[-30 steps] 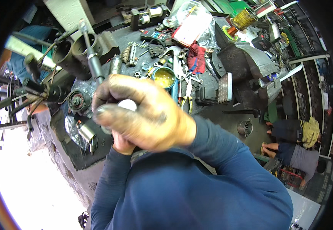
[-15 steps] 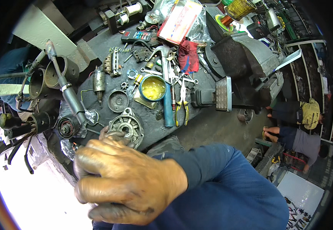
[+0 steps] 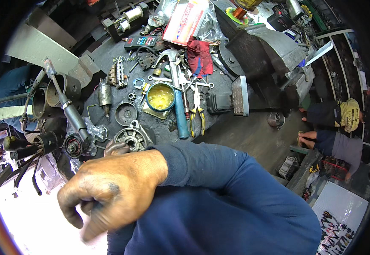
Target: The person disassembles a mechanical housing on a workbench, removes internal components, and uses a screwdriver to adjust or remove parts. They handle gears, a cylindrical housing, and small fasteners, placing them on the cluttered table.
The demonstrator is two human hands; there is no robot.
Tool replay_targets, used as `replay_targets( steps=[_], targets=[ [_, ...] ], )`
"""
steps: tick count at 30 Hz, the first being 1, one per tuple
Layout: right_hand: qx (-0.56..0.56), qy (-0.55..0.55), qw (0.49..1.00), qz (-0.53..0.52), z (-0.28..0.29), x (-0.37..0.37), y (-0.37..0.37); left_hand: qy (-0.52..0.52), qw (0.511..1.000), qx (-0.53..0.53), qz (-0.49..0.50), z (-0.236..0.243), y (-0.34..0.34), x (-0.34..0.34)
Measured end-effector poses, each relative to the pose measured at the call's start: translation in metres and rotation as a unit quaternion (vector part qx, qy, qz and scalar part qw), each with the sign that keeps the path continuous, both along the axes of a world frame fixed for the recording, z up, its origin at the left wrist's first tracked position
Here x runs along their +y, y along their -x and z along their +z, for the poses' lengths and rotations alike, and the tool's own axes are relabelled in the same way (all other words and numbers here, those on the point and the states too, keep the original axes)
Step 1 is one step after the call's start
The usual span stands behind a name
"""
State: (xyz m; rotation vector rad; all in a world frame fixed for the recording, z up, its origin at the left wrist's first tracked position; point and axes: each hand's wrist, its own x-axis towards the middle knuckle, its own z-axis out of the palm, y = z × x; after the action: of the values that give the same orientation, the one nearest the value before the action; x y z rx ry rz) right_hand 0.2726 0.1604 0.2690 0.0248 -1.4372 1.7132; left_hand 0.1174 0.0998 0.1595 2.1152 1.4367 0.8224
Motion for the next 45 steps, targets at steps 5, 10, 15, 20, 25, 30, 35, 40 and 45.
replay_targets(
  steps=[5,10,15,20,25,30,35,40,45],
  targets=[
    [-0.011,-0.145,0.935,-0.322,0.001,-0.004,0.0,-0.001,1.0,0.013,-0.002,0.003,0.0,-0.001],
    [-0.035,0.008,0.998,-0.052,-0.003,-0.005,-0.008,0.0,1.0,0.028,-0.009,0.006,-0.002,-0.002],
    [-0.026,-0.105,0.955,-0.276,-0.008,-0.01,-0.01,0.001,0.999,0.04,-0.008,0.008,-0.002,-0.003],
    [-0.056,0.004,0.994,-0.093,-0.016,-0.015,-0.002,0.003,0.999,0.051,-0.01,0.01,-0.003,-0.004],
    [-0.004,-0.128,0.956,-0.262,-0.018,-0.013,-0.005,0.004,0.998,0.057,-0.009,0.011,-0.003,-0.003],
    [-0.065,-0.068,0.98,-0.177,-0.021,-0.013,-0.006,0.008,0.998,0.062,-0.007,0.012,-0.003,-0.004],
    [-0.05,-0.112,0.982,-0.144,-0.018,-0.014,-0.003,0.013,0.998,0.068,-0.007,0.016,-0.001,-0.003],
    [-0.115,-0.106,0.959,-0.234,-0.007,-0.014,-0.006,0.017,0.997,0.072,-0.012,0.019,-0.001,-0.003],
    [-0.025,-0.055,0.998,-0.01,-0.015,0.002,-0.016,0.02,0.997,0.069,-0.017,0.019,-0.002,0.0]
  ],
)
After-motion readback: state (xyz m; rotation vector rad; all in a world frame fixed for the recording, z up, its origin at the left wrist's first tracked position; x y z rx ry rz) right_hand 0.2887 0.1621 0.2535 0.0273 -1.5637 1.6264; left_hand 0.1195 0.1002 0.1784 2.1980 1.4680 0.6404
